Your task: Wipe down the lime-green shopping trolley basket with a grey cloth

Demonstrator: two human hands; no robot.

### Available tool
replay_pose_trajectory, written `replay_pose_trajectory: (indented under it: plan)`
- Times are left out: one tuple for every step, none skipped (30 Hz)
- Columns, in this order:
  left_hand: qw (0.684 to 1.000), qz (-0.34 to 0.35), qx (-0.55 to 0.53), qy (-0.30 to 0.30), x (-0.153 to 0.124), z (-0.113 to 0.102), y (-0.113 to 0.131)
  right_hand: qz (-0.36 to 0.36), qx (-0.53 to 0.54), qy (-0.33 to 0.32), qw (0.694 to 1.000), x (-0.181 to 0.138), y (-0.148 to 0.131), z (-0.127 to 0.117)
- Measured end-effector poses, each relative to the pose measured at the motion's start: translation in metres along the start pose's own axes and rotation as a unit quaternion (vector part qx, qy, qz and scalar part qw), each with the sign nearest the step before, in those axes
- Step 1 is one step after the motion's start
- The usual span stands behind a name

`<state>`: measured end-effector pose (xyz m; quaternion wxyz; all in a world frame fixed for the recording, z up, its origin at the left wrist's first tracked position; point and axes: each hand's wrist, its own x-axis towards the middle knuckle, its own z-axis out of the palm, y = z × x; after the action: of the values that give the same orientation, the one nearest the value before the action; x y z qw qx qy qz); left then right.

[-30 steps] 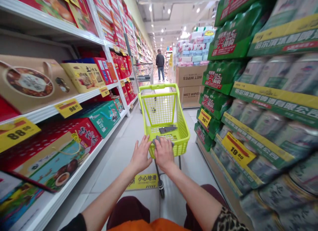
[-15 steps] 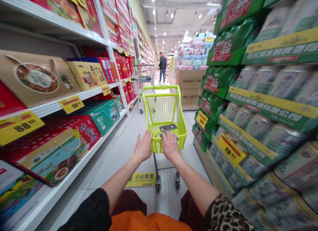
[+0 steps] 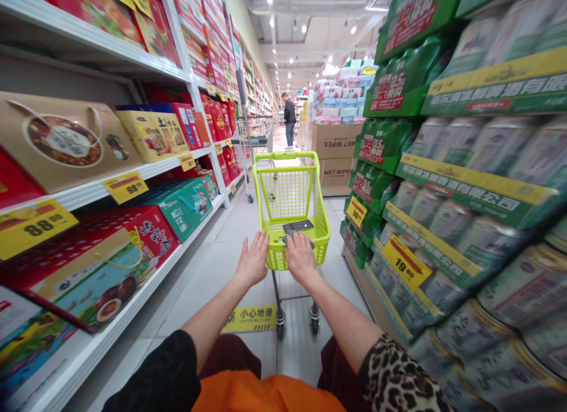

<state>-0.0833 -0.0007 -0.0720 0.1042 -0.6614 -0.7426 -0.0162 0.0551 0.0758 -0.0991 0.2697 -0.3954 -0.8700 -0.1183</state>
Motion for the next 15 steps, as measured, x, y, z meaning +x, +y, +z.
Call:
replay_pose_trajectory:
  plan:
    - [1.000, 0.001, 0.001, 0.000, 0.000, 0.000, 0.001, -0.009, 0.007, -0.001, 1.000, 0.002, -0.010, 0.001]
    - [1.000, 0.002, 0.002, 0.001, 0.000, 0.000, 0.001, -0.020, 0.013, -0.001, 1.000, 0.003, -0.021, 0.003]
    - [1.000, 0.002, 0.002, 0.000, -0.001, -0.001, 0.001, -0.029, 0.017, -0.002, 0.999, 0.005, -0.030, 0.004]
    - [1.000, 0.003, 0.002, -0.001, -0.001, -0.001, 0.000, -0.036, 0.020, -0.003, 0.999, 0.006, -0.038, 0.005]
    - [1.000, 0.003, 0.003, -0.001, -0.001, -0.001, -0.001, -0.043, 0.021, -0.004, 0.999, 0.007, -0.043, 0.006]
    - [1.000, 0.003, 0.003, -0.001, -0.002, -0.001, -0.003, -0.051, 0.022, -0.005, 0.998, 0.007, -0.044, 0.007]
    - [1.000, 0.004, 0.004, 0.000, -0.002, 0.000, -0.004, -0.059, 0.022, -0.006, 0.998, 0.007, -0.043, 0.007]
    - [1.000, 0.007, 0.005, 0.000, -0.002, 0.000, -0.005, -0.067, 0.023, -0.007, 0.997, 0.007, -0.040, 0.007]
    - [1.000, 0.012, 0.006, 0.001, -0.002, 0.001, -0.007, -0.073, 0.024, -0.007, 0.997, 0.006, -0.034, 0.007]
    - [1.000, 0.017, 0.007, 0.003, -0.002, 0.002, -0.008, -0.075, 0.022, -0.006, 0.997, 0.004, -0.027, 0.007]
    - [1.000, 0.021, 0.006, 0.005, -0.002, 0.003, -0.009, -0.073, 0.020, -0.005, 0.997, 0.003, -0.019, 0.006]
    - [1.000, 0.024, 0.005, 0.008, -0.002, 0.004, -0.009, -0.068, 0.015, -0.003, 0.998, 0.002, -0.012, 0.005]
    - [1.000, 0.026, 0.004, 0.011, -0.001, 0.004, -0.009, -0.062, 0.010, -0.003, 0.998, 0.000, -0.005, 0.003]
    - [1.000, 0.026, 0.002, 0.013, -0.001, 0.005, -0.009, -0.055, 0.005, -0.003, 0.998, -0.001, -0.001, 0.002]
    - [1.000, 0.026, 0.001, 0.015, -0.001, 0.004, -0.008, -0.046, 0.001, -0.005, 0.999, -0.001, 0.002, 0.000]
